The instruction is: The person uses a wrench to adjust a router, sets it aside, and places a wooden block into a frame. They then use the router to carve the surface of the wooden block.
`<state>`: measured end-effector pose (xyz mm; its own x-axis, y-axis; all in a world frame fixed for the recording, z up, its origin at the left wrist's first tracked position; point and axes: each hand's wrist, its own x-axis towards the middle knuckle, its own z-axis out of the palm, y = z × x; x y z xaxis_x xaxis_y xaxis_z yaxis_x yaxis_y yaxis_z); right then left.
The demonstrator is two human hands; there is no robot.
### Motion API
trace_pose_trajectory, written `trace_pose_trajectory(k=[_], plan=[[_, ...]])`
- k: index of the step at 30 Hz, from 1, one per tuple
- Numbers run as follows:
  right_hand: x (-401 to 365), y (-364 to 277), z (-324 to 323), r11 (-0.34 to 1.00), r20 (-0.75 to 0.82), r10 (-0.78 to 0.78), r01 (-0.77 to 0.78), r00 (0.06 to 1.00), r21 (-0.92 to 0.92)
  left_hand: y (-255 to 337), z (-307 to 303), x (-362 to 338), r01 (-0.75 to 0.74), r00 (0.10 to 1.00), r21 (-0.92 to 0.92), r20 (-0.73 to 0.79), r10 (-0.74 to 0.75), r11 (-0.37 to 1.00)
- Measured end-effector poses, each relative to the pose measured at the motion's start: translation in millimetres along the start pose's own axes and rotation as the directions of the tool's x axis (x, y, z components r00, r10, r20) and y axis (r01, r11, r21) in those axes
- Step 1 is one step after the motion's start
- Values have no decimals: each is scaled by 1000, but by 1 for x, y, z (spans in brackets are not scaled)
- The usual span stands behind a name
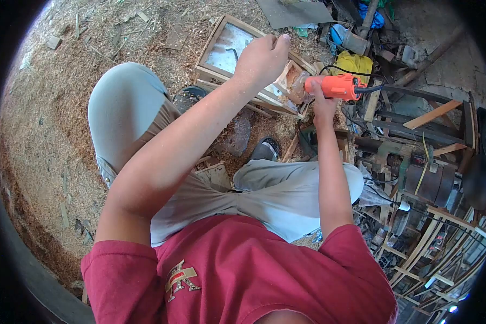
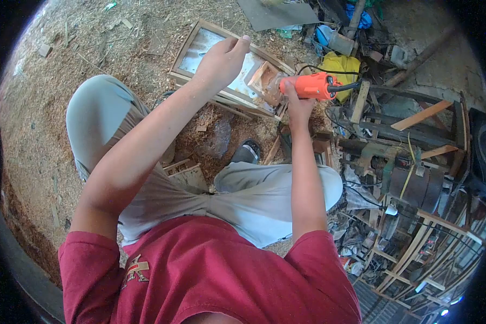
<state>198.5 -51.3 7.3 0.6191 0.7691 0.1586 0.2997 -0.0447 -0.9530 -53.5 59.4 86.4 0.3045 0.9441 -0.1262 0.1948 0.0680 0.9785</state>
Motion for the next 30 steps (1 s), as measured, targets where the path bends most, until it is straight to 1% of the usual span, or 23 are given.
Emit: trace_pose_trajectory(k=[1,4,7,10,14,17,18,21,22,25,26,28,29,30], plan=[[-1,-1,1,1000,-3,6,-6,1000,-1,1,0,0,2,1000,-5,-1,-2,1000],[-1,0,4,997,-18,-58,59,998,40,7,-8,1,88,988,38,123,-92,995],[-3,2,3,990,55,-113,108,992,88,-1,1,5,-36,999,-60,5,37,998],[0,4,3,982,66,-155,146,986,123,2,-1,9,34,994,-44,103,-30,998],[0,-6,10,962,-46,-164,170,985,214,11,2,8,8,994,-88,111,2,996],[5,-13,6,948,-36,-131,135,991,290,10,9,12,-71,994,-123,70,80,990],[3,-28,4,945,9,-145,136,989,299,17,7,9,-107,991,-149,66,118,983],[6,-37,-3,909,9,-124,110,992,402,34,-1,3,-204,975,-104,65,211,973],[0,-55,-2,884,78,-120,71,990,463,38,-2,1,-226,970,-132,61,235,965],[-17,-83,-10,885,325,-62,-99,944,455,51,-1,-6,-292,943,-232,89,320,928],[-22,-82,-11,871,373,-88,-110,924,479,57,-2,-9,-310,930,-218,133,343,925],[-31,-84,-8,842,469,-147,-139,871,521,66,-2,-10,-521,820,-165,176,545,837],[-37,-87,-7,832,492,-137,-170,860,528,71,-2,-11,-615,750,-143,200,631,776],[-43,-98,-6,821,517,-126,-203,847,533,79,-2,-14,-672,700,-122,218,680,731]])
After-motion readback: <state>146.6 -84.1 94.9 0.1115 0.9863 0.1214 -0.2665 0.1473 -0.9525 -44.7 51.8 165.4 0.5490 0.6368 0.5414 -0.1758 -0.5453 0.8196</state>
